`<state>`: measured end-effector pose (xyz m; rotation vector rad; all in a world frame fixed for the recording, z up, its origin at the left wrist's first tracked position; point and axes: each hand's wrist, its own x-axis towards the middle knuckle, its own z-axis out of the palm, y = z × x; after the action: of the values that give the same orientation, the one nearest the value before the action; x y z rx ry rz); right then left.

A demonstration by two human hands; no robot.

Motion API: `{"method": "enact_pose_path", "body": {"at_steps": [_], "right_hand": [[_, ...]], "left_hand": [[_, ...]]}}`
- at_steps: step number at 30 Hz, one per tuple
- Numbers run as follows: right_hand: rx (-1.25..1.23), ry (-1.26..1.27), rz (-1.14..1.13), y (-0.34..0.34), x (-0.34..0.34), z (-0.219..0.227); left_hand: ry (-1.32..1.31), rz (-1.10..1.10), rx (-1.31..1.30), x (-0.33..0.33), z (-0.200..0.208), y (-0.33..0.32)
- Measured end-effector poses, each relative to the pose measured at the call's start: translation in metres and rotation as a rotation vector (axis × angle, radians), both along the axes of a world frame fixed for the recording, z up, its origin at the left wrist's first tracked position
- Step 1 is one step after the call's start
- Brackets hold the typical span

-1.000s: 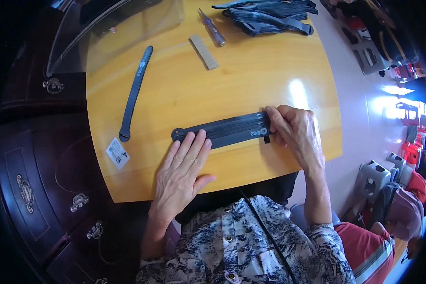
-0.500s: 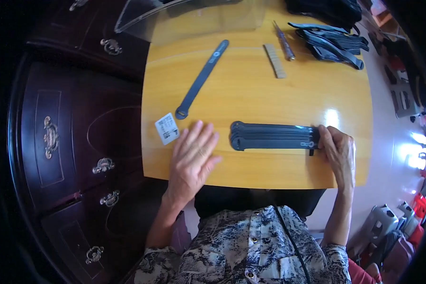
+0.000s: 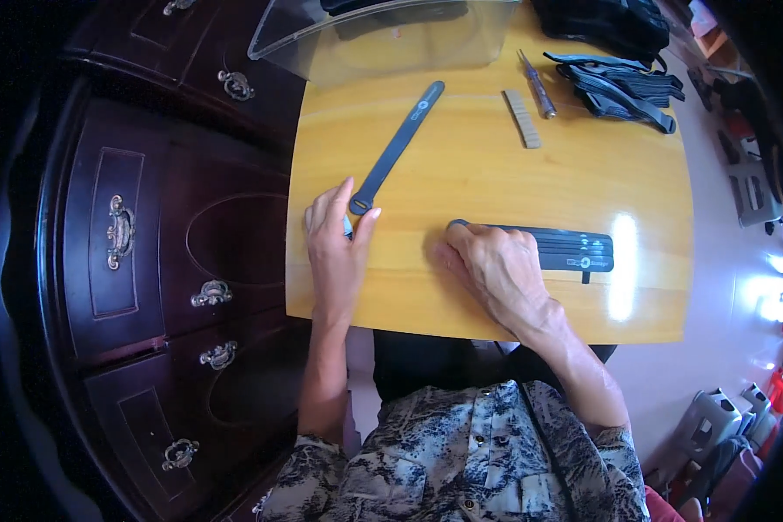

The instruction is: Assembling black plastic straps by attaching circular white fasteners to them.

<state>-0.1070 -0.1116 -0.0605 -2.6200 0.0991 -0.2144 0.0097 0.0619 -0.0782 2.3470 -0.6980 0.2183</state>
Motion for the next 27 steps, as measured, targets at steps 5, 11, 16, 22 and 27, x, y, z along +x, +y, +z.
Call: {"method": "enact_pose_path", "body": {"at_steps": [5,11,16,22,27], "right_hand": [[-0.076,0.063,-0.047,0.004,0.002,-0.004],[0.204,-0.053,-0.045,-0.013,-0.022,0.018],[0.255,0.104,-0.085,-0.018,-0.076,0.024],[0.316,0.118,-0.179,-0.010,-0.102,0.009],[0.378,0.090,-0.228,-0.009,-0.102,0.007]], "left_hand": [[-0.031,0.002,0.019,0.001,0.002,-0.005],[-0.028,0.057,0.019,-0.003,0.005,-0.002],[-0.028,-0.115,-0.063,-0.028,0.021,-0.008],[0.137,-0.325,-0.041,-0.048,0.023,-0.022],[0.163,-0.370,-0.016,-0.057,0.019,-0.037]]}}
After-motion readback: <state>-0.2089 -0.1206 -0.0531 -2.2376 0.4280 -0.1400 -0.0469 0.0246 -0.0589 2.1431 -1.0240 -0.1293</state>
